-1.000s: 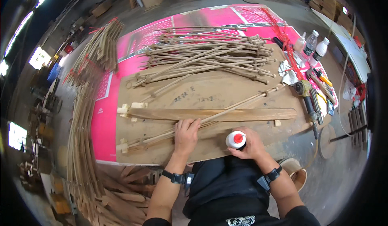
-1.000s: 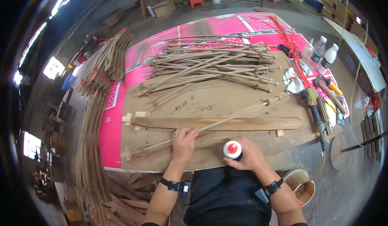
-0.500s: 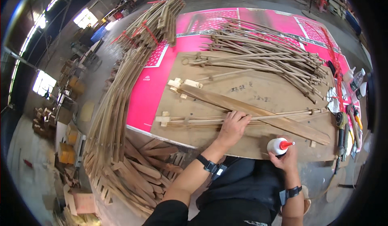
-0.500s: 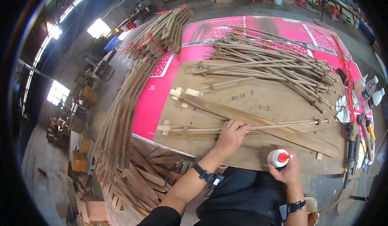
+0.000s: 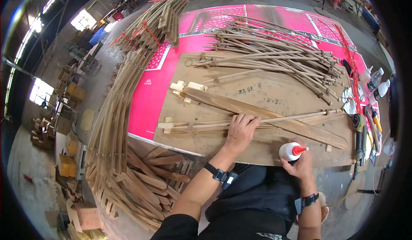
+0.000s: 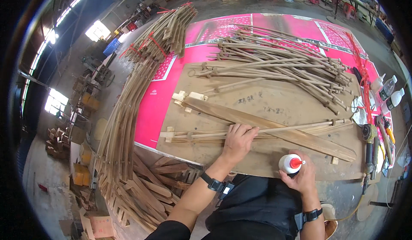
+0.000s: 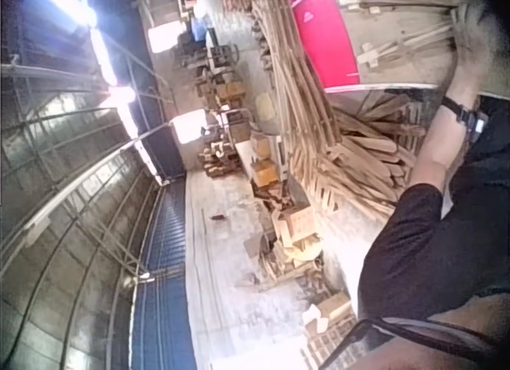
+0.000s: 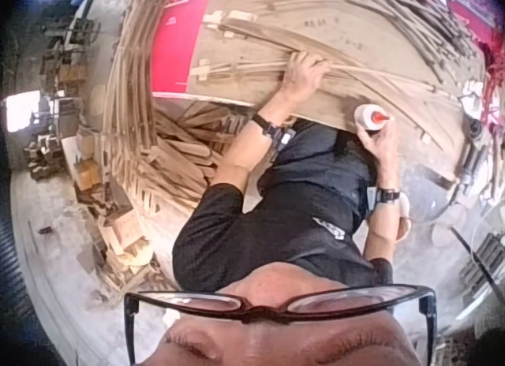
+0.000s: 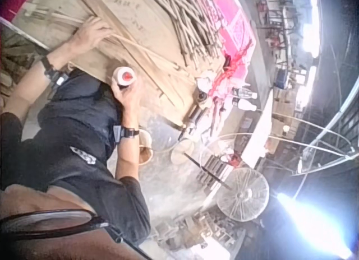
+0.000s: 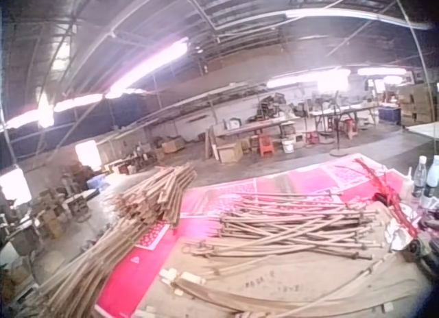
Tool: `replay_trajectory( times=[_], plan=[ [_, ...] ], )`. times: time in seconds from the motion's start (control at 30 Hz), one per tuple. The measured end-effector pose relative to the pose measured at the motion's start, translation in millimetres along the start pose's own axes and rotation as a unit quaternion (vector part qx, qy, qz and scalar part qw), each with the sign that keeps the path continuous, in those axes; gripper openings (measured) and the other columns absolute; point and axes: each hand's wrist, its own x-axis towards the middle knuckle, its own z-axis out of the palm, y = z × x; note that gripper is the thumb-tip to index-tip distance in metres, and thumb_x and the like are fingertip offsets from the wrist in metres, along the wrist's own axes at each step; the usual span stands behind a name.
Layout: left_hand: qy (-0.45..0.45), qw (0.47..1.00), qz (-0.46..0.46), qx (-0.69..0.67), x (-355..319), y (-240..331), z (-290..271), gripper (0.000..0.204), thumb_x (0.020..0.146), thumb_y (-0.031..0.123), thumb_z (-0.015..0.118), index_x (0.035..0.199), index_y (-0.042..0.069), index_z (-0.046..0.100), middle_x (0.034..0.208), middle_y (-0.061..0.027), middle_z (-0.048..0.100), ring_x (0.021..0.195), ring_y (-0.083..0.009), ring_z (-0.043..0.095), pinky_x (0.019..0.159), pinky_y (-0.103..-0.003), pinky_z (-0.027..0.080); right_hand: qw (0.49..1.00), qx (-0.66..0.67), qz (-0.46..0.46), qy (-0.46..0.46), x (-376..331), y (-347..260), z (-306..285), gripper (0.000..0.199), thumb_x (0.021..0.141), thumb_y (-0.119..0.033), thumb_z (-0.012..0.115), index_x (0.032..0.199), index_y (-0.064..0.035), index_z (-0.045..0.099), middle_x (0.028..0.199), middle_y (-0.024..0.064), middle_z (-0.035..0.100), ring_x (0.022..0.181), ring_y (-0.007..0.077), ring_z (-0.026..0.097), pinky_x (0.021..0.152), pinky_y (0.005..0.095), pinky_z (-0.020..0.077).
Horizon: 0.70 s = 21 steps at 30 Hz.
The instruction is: Applying glue and using a nail gun to assemble wooden furniture components on a workshop table.
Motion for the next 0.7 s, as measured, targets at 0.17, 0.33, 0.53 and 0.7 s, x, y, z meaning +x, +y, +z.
replay_trajectory(
  times=[0.17,0.33,0.53,0.7],
  plan=[
    [0.003,1.000,-0.016,0.007,-0.4,-3.5,-3.8,0.023,0.092,0.013,0.076,0.115,0.012,0.079,0.102,-0.0047,0.068,0.099,-0.0277,0.063,0.089,-0.044,0.048,0.999,0.015,0.014,-0.047,11.1,-6.0,-2.5,0.071,0.071,-0.028,0.090,0.133,-0.0061,0.062,0.120,0.0176,0.071,0.112,0.0406,0.069,0.098,0.0480,0.0563],
    [0.013,1.000,0.007,0.007,0.9,-6.7,17.9,0.016,0.091,0.014,0.078,0.107,0.012,0.080,0.101,-0.0091,0.071,0.096,-0.0330,0.066,0.084,-0.048,0.051,0.994,0.050,0.065,-0.069,-1.3,2.4,-12.8,0.068,0.076,-0.033,0.091,0.132,-0.0064,0.064,0.121,0.0194,0.071,0.114,0.0415,0.068,0.102,0.0490,0.0546],
    [-0.006,0.999,-0.009,0.044,-12.6,-19.2,-7.1,0.023,0.090,0.012,0.080,0.112,0.013,0.082,0.099,-0.0080,0.067,0.095,-0.0327,0.063,0.087,-0.048,0.050,0.993,0.108,0.035,-0.044,3.6,-11.2,2.0,0.059,0.082,-0.029,0.091,0.129,-0.0048,0.066,0.120,0.0195,0.070,0.114,0.0410,0.067,0.102,0.0473,0.0536],
    [-0.017,1.000,0.006,0.025,-6.5,-13.5,4.8,0.024,0.089,0.010,0.081,0.113,0.011,0.081,0.099,-0.0083,0.064,0.095,-0.0321,0.061,0.088,-0.047,0.049,0.989,0.122,0.075,-0.023,-34.4,-19.6,-33.9,0.061,0.081,-0.028,0.094,0.129,-0.0046,0.067,0.124,0.0171,0.069,0.116,0.0379,0.067,0.102,0.0449,0.0536]
  ],
)
